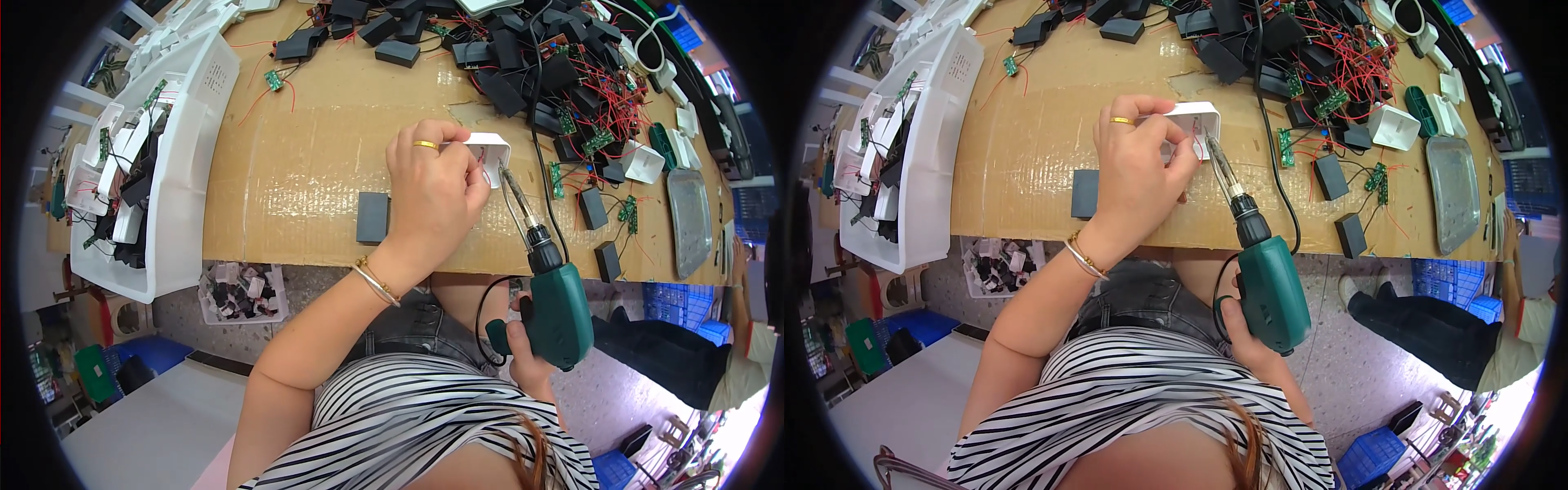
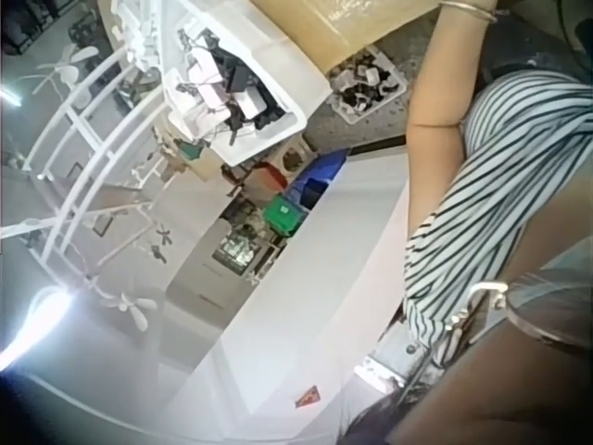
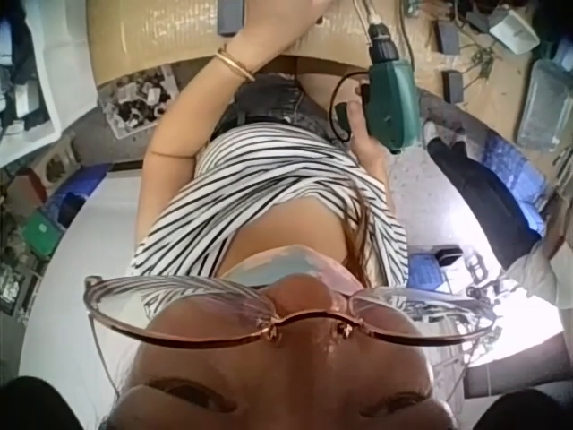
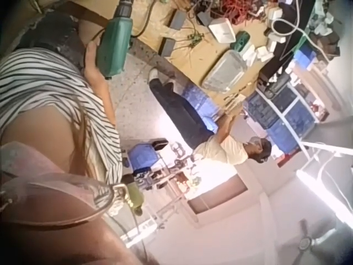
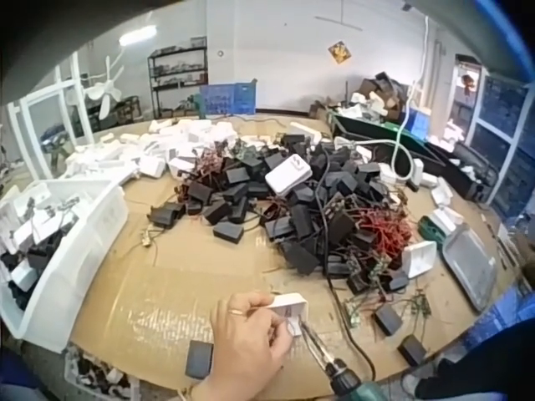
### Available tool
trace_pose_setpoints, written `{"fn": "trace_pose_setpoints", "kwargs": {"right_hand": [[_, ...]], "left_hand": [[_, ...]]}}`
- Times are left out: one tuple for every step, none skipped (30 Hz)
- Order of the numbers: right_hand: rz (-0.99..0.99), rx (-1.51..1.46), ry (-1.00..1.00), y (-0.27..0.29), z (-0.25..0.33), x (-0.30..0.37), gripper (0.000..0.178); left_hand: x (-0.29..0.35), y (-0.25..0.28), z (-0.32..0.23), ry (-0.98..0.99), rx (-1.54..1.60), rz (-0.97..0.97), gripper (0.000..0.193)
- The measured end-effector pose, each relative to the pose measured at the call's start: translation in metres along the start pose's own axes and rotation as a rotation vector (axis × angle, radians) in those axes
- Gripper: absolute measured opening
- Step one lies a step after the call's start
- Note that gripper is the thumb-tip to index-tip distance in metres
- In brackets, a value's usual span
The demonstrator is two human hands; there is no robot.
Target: The recorder is assembling small electronic components into plastic cases and using a hot air gun to seal them.
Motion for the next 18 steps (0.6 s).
{"fn": "trace_pose_setpoints", "kwargs": {"right_hand": [[-0.002,0.009,0.019,0.0,0.001,0.0,0.041],[-0.001,0.009,0.018,0.0,0.0,0.0,0.041],[0.004,-0.007,0.027,0.0,0.0,0.0,0.041],[0.006,-0.022,0.036,0.0,0.0,-0.001,0.042],[0.005,-0.021,0.035,0.0,0.0,-0.001,0.042],[0.0,-0.011,0.021,0.0,0.001,-0.001,0.043],[-0.004,-0.004,0.007,0.0,0.0,-0.001,0.044],[-0.003,-0.004,0.006,0.0,-0.002,-0.002,0.044],[-0.002,-0.003,0.034,-0.001,-0.002,-0.003,0.044],[-0.001,-0.001,0.063,-0.001,-0.001,-0.005,0.044],[-0.001,0.0,0.062,-0.002,0.0,-0.007,0.044],[0.01,0.029,0.061,-0.003,0.003,-0.009,0.043],[0.023,0.057,0.061,-0.005,0.005,-0.012,0.041],[0.024,0.057,0.061,-0.005,0.005,-0.013,0.041],[0.027,0.057,0.043,-0.005,0.004,-0.014,0.04],[0.03,0.057,0.026,-0.006,0.003,-0.015,0.039],[0.032,0.058,0.026,-0.006,0.003,-0.016,0.039],[0.048,0.05,0.033,-0.007,0.004,-0.018,0.04]], "left_hand": [[-0.001,0.0,0.0,0.009,-0.004,0.003,0.009],[-0.001,-0.001,0.001,0.018,-0.009,0.006,0.01],[-0.002,0.0,0.001,0.02,-0.009,0.006,0.01],[-0.002,0.0,0.0,0.015,-0.026,0.007,0.009],[-0.003,0.0,-0.001,0.011,-0.043,0.009,0.009],[-0.003,-0.001,-0.001,0.012,-0.041,0.009,0.009],[-0.003,-0.001,-0.001,0.014,-0.046,0.01,0.009],[-0.003,-0.001,-0.001,0.016,-0.051,0.011,0.008],[-0.003,-0.001,-0.001,0.017,-0.05,0.011,0.008],[-0.003,-0.001,-0.001,0.015,-0.052,0.014,0.008],[-0.003,-0.001,-0.001,0.013,-0.054,0.016,0.007],[-0.003,-0.002,-0.001,0.014,-0.053,0.016,0.007],[-0.004,-0.002,-0.001,0.018,-0.053,0.017,0.007],[-0.004,-0.002,0.0,0.022,-0.053,0.019,0.007],[-0.004,-0.002,0.0,0.023,-0.053,0.018,0.007],[-0.004,-0.002,0.0,0.02,-0.061,0.016,0.007],[-0.004,-0.002,-0.001,0.017,-0.068,0.014,0.006],[-0.004,-0.001,-0.001,0.018,-0.068,0.013,0.006]]}}
Point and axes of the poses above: each hand's wrist, its own x-axis away from the middle knuckle, its own y-axis out of the back of the hand, z = x × y, the point moved 8 cm from there along -x, towards the middle knuckle, and after that the axes turned 13 degrees about z, right-handed, at the moved point
